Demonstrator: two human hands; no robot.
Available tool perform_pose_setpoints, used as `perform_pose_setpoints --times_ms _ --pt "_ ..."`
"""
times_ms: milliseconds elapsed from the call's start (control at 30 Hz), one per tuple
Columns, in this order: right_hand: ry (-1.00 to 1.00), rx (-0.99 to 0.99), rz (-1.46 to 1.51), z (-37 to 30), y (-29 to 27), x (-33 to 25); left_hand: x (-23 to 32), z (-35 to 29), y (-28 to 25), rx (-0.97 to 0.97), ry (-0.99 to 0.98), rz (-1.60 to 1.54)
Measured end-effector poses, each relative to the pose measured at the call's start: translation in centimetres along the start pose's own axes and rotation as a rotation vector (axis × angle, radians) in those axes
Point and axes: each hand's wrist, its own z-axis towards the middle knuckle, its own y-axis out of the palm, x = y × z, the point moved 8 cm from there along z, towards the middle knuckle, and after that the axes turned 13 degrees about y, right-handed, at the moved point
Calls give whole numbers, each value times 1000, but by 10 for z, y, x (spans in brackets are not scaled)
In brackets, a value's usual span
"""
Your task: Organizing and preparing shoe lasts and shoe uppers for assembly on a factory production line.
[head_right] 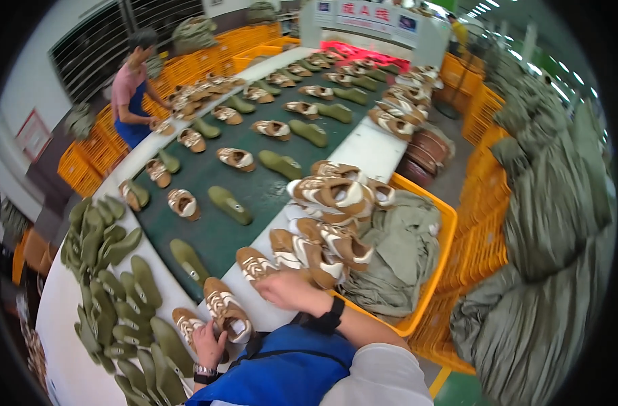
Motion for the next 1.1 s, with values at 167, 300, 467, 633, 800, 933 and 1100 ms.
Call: perform_pose_setpoints --times_ms 167,300,467,633,800,933,1100 --pt "165 618 -54 -34 -111 61 0 3 1 -74 9 69" --pt "406 320 -418 -41 -85 99 2 18 3 -163 -30 -14" --pt "421 390 -389 -39 -58 102 20 34 -11 -125 82 -91" --pt "87 468 -71 -27 -56 10 63 66 -52 -58 55 -588" --pt "-436 -46 -244 -15 53 -70 84 90 -65 -18 -224 -1273" --pt "-472 -296 -365 -24 55 -112 89 98 -83 -20 -251 -1202" --pt "-582 89 82 -24 13 -140 70 70 -118 46 -382 -863"
